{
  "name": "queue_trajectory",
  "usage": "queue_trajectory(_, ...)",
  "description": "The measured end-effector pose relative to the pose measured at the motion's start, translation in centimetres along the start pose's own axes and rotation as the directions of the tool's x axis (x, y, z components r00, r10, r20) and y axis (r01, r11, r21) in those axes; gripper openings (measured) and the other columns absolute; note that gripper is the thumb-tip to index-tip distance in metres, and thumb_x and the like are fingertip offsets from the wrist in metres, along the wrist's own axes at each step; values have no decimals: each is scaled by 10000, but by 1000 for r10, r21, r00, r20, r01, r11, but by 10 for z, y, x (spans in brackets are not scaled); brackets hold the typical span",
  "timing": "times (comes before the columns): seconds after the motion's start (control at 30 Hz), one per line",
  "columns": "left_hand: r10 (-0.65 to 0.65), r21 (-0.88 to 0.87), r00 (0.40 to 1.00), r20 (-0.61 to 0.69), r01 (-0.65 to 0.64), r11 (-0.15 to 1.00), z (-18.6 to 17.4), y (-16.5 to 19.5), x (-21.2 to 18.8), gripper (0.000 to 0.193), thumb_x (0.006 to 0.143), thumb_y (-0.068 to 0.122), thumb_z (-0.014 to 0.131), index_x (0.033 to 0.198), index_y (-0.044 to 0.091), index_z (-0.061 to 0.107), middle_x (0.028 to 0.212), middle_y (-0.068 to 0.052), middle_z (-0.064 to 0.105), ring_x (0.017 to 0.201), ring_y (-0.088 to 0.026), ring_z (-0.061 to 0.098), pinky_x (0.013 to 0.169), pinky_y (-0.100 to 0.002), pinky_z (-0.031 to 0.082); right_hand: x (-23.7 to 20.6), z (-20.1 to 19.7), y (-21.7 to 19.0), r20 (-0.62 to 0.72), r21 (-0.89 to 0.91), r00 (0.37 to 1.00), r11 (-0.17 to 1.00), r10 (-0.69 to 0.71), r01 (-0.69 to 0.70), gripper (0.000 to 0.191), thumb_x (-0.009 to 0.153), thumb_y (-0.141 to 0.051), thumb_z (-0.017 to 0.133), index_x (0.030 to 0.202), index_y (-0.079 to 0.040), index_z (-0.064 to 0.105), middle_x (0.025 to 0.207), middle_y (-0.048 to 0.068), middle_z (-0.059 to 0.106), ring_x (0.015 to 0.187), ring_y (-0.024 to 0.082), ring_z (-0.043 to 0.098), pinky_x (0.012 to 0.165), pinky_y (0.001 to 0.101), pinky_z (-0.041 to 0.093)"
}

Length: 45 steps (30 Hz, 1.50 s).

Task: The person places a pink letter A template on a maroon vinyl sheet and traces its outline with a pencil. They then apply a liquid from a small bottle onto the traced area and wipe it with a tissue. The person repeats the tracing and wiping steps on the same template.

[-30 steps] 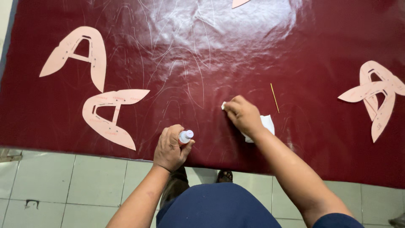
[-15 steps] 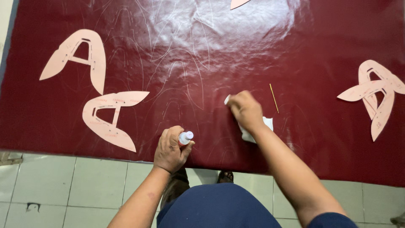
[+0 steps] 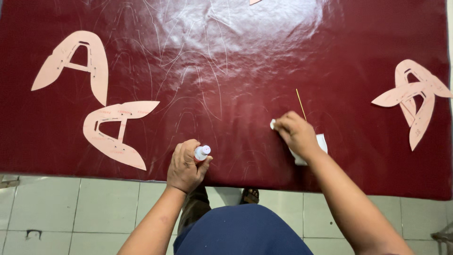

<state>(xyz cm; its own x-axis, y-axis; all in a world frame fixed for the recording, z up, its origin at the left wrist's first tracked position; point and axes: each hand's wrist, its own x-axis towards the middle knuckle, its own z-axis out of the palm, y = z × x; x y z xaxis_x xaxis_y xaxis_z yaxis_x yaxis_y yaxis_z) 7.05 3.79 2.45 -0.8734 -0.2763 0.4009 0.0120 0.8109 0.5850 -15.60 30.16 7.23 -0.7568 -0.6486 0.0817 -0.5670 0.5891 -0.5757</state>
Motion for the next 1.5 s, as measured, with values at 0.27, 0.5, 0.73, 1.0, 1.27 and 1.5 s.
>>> queue_trajectory(0.27,-9,14,1000,14,9,1000,2,0,0,523,915,389,732,1246,106,443,1159,-121,599,987,-359,594,876,-479,505,47,13,-8,-100,47,995,999,1,4,81,925,-146,750,1002,-128,762,967,27,670,869,212,686,751,342,541)
queue_trajectory(0.5,3,7,1000,4,-3,1000,3,-1,-2,536,919,392,724,1266,100,439,1176,-125,597,1009,-368,590,891,-485,506,-10,-3,1,34,21,999,1000,-13,13,130,859,-141,764,987,-116,758,969,42,663,854,207,684,740,330,543)
queue_trajectory(0.73,-11,-3,1000,10,11,1000,4,-2,-3,537,911,385,739,1268,106,451,1181,-123,601,1016,-375,584,902,-491,494,-23,0,16,-86,51,989,992,117,-113,91,899,-157,778,982,-122,767,943,36,671,856,197,694,754,330,551)
queue_trajectory(1.0,-2,1,1000,18,2,1000,3,-1,-3,537,906,379,741,1262,100,451,1177,-125,604,1013,-364,582,903,-486,491,-51,-1,5,86,28,988,991,127,-130,120,841,-161,787,959,-151,770,936,24,668,856,192,699,740,334,554)
queue_trajectory(1.27,-44,1,998,48,44,999,1,0,-4,514,919,373,741,1258,116,453,1166,-108,607,1019,-350,584,905,-477,498,2,15,7,-135,76,986,993,99,-90,118,920,-178,768,1029,-134,773,950,50,652,878,230,671,754,362,527)
queue_trajectory(1.5,-43,7,998,40,42,999,3,0,-5,537,916,378,742,1271,110,442,1168,-121,592,1034,-361,577,911,-487,492,-98,0,-5,29,24,985,985,169,-169,123,852,-174,763,960,-115,769,902,51,644,823,224,680,723,356,535)
